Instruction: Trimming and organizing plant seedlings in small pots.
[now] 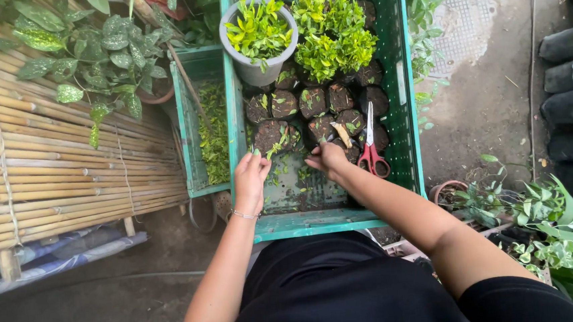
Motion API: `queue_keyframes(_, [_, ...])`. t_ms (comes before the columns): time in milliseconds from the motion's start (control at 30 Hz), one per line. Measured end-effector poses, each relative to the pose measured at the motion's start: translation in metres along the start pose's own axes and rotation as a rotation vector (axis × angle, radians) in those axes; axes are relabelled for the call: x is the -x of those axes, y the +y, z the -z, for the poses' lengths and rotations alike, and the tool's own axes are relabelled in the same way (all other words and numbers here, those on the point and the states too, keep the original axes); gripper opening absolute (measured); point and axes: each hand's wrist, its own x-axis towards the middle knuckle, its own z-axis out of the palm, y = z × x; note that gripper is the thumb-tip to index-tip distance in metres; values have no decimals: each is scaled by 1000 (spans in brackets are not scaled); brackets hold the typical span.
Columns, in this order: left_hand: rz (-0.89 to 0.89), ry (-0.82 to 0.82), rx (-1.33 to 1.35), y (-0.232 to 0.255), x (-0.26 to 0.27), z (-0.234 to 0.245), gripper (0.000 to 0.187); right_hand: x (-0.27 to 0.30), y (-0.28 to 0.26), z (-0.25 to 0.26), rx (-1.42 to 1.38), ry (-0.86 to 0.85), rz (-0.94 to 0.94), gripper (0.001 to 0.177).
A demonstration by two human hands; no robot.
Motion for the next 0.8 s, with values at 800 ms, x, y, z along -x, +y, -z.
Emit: queue_keyframes(800, [8,9,24,-10,-5,3,23,142,-164,-7,2114,-216,1504,15])
